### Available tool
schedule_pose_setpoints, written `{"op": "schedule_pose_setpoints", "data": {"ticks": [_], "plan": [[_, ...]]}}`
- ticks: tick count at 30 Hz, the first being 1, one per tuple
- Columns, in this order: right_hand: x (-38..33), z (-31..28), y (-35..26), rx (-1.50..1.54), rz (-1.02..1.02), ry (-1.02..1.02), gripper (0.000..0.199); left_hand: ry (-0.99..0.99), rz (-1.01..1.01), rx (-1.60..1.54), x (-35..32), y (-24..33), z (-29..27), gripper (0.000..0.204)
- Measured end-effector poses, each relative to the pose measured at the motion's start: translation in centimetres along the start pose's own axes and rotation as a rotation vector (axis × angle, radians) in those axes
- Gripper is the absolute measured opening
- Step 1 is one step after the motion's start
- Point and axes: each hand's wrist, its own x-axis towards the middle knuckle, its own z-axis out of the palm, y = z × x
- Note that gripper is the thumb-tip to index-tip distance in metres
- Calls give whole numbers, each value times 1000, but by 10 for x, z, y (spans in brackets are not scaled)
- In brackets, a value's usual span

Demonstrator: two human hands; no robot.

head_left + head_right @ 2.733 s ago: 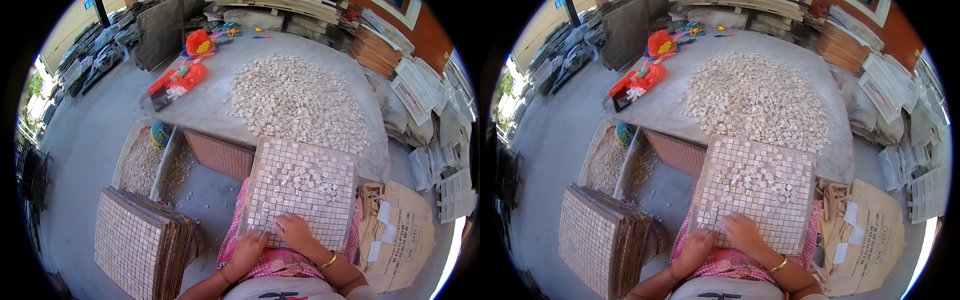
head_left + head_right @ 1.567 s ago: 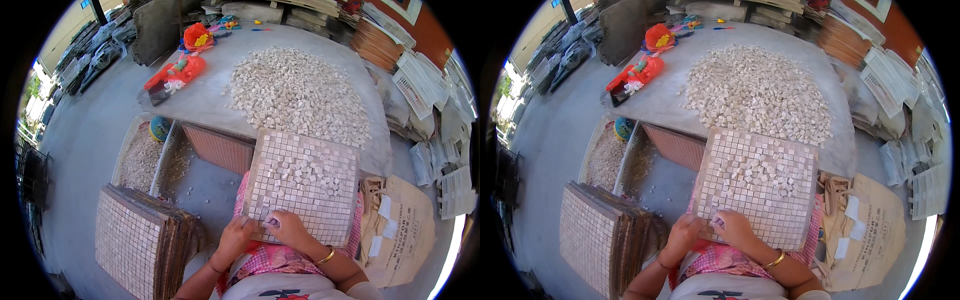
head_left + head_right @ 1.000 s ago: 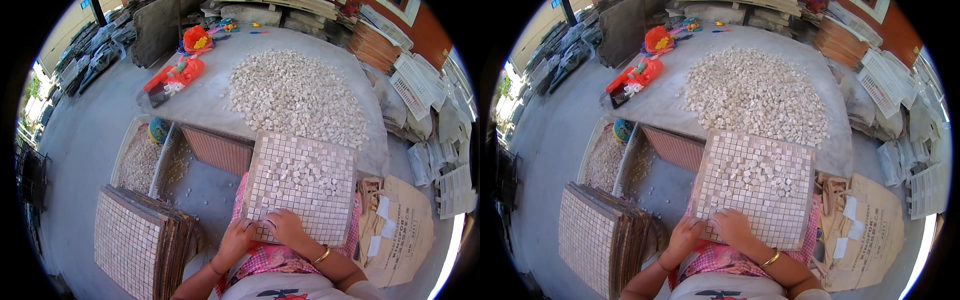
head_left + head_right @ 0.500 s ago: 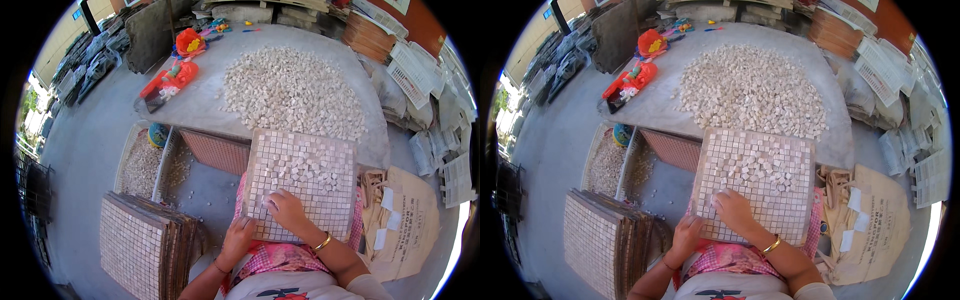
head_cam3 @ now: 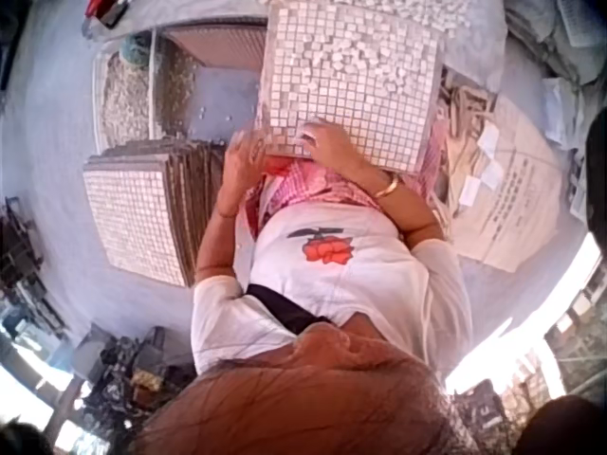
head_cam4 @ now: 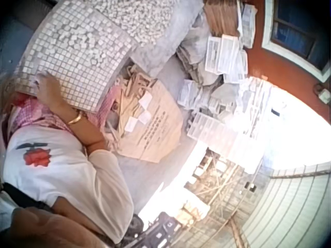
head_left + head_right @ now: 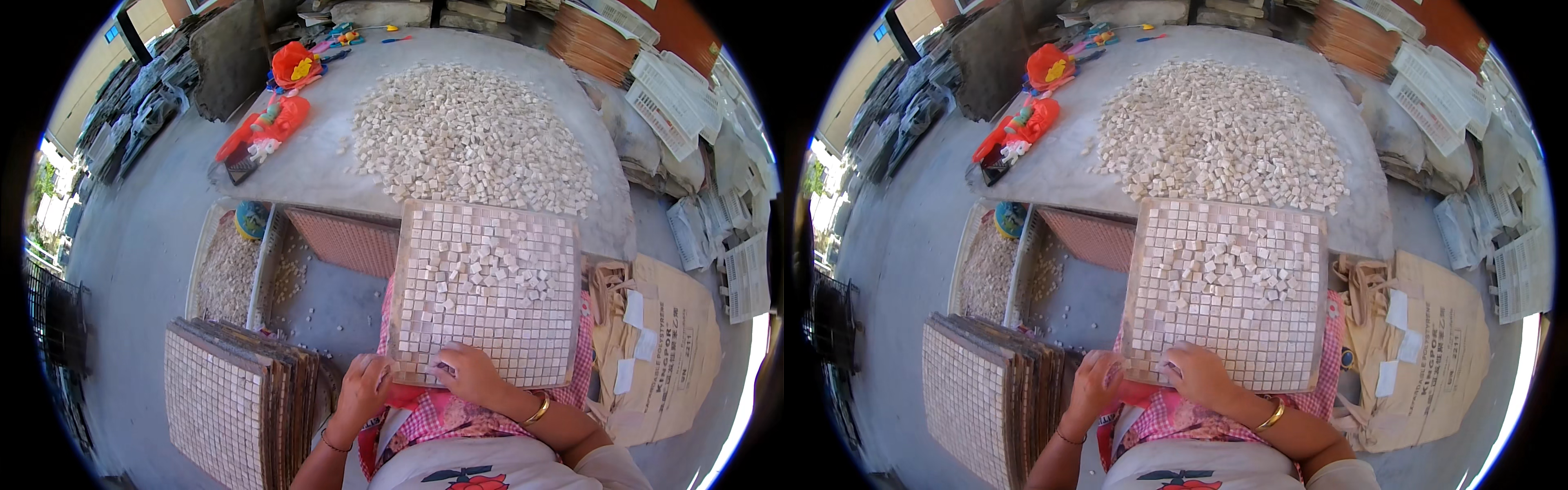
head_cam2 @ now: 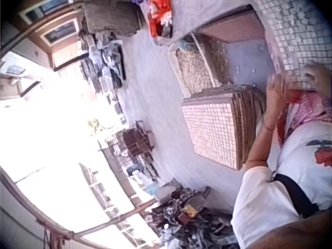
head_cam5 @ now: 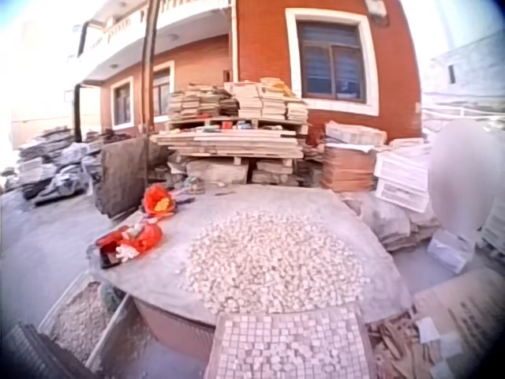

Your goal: The person arranges small, light-colored square tiles onto a grid-like board. They pick up tiles from a large pile on the table and place them into empty slots on the board, filling the grid one by one. The person occasionally adjusts the tiles to ensure they fit properly within the grid.

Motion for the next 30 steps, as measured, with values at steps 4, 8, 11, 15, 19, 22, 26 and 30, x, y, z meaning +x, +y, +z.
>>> {"op": "schedule_pose_setpoints", "data": {"ticks": [4,8,11,15,19,22,26,30], "plan": [[2,17,-10,-20,-61,-47,13,-61,-6,-41,-24,4,11,18],[7,25,-15,-148,-149,-33,13,6,-30,-83,-31,2,24,16],[8,27,-13,-184,-198,-10,12,30,-59,-90,-32,3,24,16],[6,31,-8,-209,-262,-25,11,53,-111,-79,-34,4,20,18],[4,34,-3,-232,-337,-65,14,65,-178,-58,-36,5,10,18],[5,31,-7,-316,-376,-63,14,57,-173,-54,-41,2,8,18],[6,32,-10,-322,-404,-28,14,63,-177,-105,-41,3,10,17],[3,30,-7,-307,-387,-37,16,82,-174,-83,-41,-2,13,16]]}}
